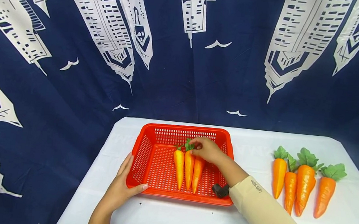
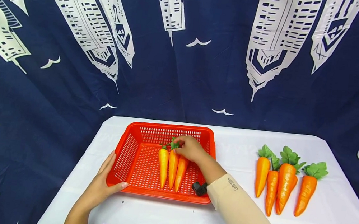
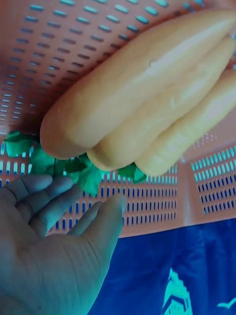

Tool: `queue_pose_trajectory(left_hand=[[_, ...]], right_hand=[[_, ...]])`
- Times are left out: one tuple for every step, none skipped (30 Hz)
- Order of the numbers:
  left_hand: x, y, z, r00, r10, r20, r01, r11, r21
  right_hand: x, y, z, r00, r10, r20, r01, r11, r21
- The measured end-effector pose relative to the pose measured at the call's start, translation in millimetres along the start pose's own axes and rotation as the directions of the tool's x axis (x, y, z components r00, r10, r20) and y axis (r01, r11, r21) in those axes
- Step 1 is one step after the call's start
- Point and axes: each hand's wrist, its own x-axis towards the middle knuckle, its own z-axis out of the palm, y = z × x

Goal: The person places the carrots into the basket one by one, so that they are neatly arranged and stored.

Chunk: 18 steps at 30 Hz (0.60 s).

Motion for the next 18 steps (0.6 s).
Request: queue_pose_trajectory(left_hand=[[-0.1, -0.1, 0.0, 1.000, 0.000, -0.001, 0.000, 1.000, 0.000], [-0.2, -0.4, -0.1, 1.000, 0.001, -0.002, -0.001, 1.000, 0.001], [-0.3, -0.7, 0.0, 1.000, 0.002, -0.005, -0.002, 1.000, 0.002], [-0.5, -1.0, 0.0, 1.000, 0.004, -0.007, -0.004, 1.000, 0.002], [-0.6, -1.4, 0.0, 1.000, 0.006, -0.010, -0.006, 1.000, 0.003], [-0.7, -1.5, 0.0, 1.000, 0.007, -0.011, -0.007, 1.000, 0.005], [-0.7, -1.5, 0.0, 1.000, 0.009, -0.012, -0.009, 1.000, 0.005], [-0.8, -1.4, 0.1, 1.000, 0.011, -0.013, -0.011, 1.000, 0.005], [-1.0, -1.2, 0.1, 1.000, 0.013, -0.014, -0.013, 1.000, 0.005], [-1.2, -1.2, 0.1, 1.000, 0.013, -0.014, -0.013, 1.000, 0.005], [-1.2, -1.0, 0.1, 1.000, 0.011, -0.014, -0.011, 1.000, 0.006], [-1.2, -0.9, 0.1, 1.000, 0.011, -0.012, -0.011, 1.000, 0.006], [-1.1, -0.7, 0.1, 1.000, 0.011, -0.011, -0.011, 1.000, 0.007], [-1.1, -0.8, 0.1, 1.000, 0.010, -0.010, -0.010, 1.000, 0.008], [-1.1, -0.7, 0.0, 1.000, 0.008, -0.010, -0.008, 1.000, 0.010], [-1.1, -0.8, -0.1, 1.000, 0.006, -0.009, -0.006, 1.000, 0.011], [-1.0, -0.7, -0.1, 1.000, 0.005, -0.007, -0.004, 1.000, 0.013], [-1.0, -0.6, -0.2, 1.000, 0.004, -0.007, -0.003, 1.000, 0.014]], right_hand=[[0.0, -1, -1, 1.000, 0.003, -0.013, -0.002, 1.000, 0.019], [0.1, -2, -2, 1.000, 0.004, -0.027, -0.003, 0.999, 0.037], [0.1, -3, -3, 0.999, -0.001, -0.041, 0.003, 0.999, 0.052], [-0.5, -4, -5, 0.999, -0.001, -0.053, 0.005, 0.998, 0.069], [-1.5, -6, -7, 0.998, -0.006, -0.065, 0.011, 0.997, 0.080], [-2.4, -7, -9, 0.997, -0.010, -0.074, 0.017, 0.995, 0.094], [-3.3, -8, -11, 0.996, -0.015, -0.083, 0.023, 0.994, 0.103], [-4.2, -9, -12, 0.996, -0.021, -0.089, 0.030, 0.993, 0.111], [-5.4, -10, -14, 0.995, -0.024, -0.093, 0.036, 0.992, 0.123], [-7.0, -11, -16, 0.995, -0.024, -0.097, 0.037, 0.989, 0.141], [-8.2, -12, -18, 0.994, -0.026, -0.102, 0.042, 0.986, 0.159], [-9.4, -13, -20, 0.994, -0.027, -0.109, 0.046, 0.983, 0.176], [-10.7, -14, -22, 0.993, -0.030, -0.118, 0.052, 0.981, 0.189], [-12.6, -15, -24, 0.992, -0.033, -0.125, 0.059, 0.976, 0.208], [-14.7, -17, -26, 0.990, -0.033, -0.134, 0.064, 0.971, 0.231], [-16.4, -18, -28, 0.989, -0.036, -0.144, 0.071, 0.966, 0.247], [-17.7, -19, -30, 0.987, -0.042, -0.158, 0.081, 0.964, 0.253], [-19.3, -20, -32, 0.984, -0.044, -0.173, 0.088, 0.962, 0.260]])
